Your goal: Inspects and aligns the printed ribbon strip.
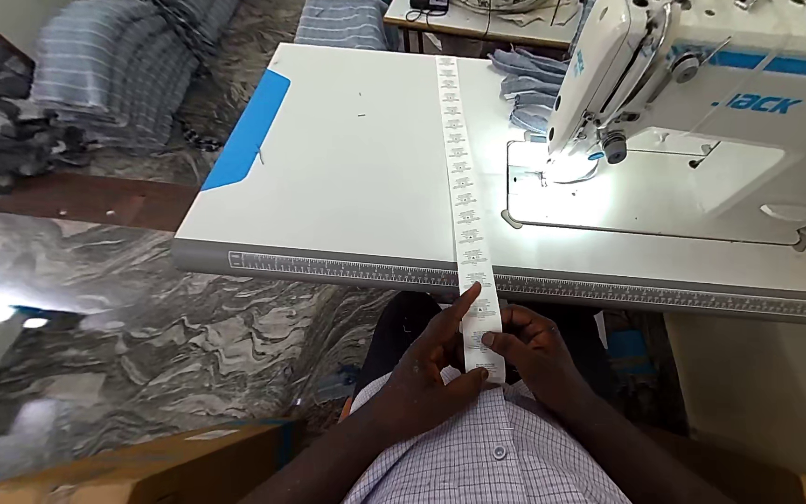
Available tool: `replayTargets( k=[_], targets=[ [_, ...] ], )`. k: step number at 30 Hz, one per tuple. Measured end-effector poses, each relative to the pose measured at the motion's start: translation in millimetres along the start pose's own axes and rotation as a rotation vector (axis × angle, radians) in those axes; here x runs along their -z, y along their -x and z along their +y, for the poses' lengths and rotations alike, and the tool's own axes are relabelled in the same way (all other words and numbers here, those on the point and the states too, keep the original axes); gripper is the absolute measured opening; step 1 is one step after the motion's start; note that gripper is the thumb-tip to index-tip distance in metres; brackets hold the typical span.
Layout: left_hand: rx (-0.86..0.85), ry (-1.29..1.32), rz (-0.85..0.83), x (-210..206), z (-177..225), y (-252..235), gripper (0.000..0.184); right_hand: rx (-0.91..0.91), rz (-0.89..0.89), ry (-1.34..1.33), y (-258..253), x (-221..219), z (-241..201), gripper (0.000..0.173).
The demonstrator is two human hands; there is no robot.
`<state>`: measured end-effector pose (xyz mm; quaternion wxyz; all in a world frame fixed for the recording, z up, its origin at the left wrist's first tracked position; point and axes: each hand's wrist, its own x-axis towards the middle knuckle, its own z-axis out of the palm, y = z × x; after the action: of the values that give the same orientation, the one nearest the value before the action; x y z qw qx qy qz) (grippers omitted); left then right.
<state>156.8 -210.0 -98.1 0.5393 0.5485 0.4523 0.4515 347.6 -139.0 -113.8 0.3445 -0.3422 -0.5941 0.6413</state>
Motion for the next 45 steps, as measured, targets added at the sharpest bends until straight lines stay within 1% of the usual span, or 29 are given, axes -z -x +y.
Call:
replayTargets(
  k=[2,4,6,9,12,13,17,21,23,25,30,32,35,39,42,45],
  targets=[
    [-0.012,0.059,0.004,6,-1,-3,0.098,0.017,-0.027,0.036,3,0,1,0.007],
    [-0.021,0.11,0.026,13,5,-8,0.091,0.043,-0.065,0.064,6,0,1,0.006],
    [0.002,0.138,0.068,17,13,-13,0.088,0.053,-0.106,0.07,8,0,3,0.007],
    [0.017,0.117,0.102,15,18,-16,0.091,0.081,-0.097,0.082,8,0,6,0.012],
    [-0.017,0.055,0.055,9,9,-10,0.094,0.043,-0.02,0.079,4,2,2,0.021],
    [-0.03,0.027,0.043,6,7,-8,0.094,0.024,0.001,0.056,2,2,1,0.022],
    [-0.037,-0.033,0.021,3,0,-2,0.096,-0.009,0.01,-0.016,1,-1,-2,0.011],
    [-0.024,0.106,0.033,15,3,-9,0.091,0.04,-0.073,0.051,7,-1,3,0.009],
    [-0.001,0.155,0.057,18,13,-15,0.09,0.049,-0.118,0.049,8,-1,5,0.01],
    [0.012,0.138,0.082,16,19,-19,0.09,0.057,-0.148,0.048,8,-1,5,0.015],
    [-0.048,0.05,0.047,9,10,-11,0.093,0.057,-0.043,0.051,5,1,3,0.018],
    [-0.05,-0.001,0.032,5,7,-5,0.093,0.026,-0.012,0.027,2,0,1,0.02],
    [-0.032,-0.047,0.018,3,2,0,0.094,0.005,-0.021,-0.013,-1,-1,0,0.015],
    [-0.041,0.046,0.025,12,0,-6,0.092,0.044,-0.072,0.046,3,-1,2,0.007],
    [-0.023,0.117,0.062,17,10,-13,0.09,0.061,-0.133,0.064,6,1,6,0.008],
    [-0.005,0.125,0.084,17,15,-18,0.094,0.064,-0.156,0.065,6,0,5,0.013]
  ],
)
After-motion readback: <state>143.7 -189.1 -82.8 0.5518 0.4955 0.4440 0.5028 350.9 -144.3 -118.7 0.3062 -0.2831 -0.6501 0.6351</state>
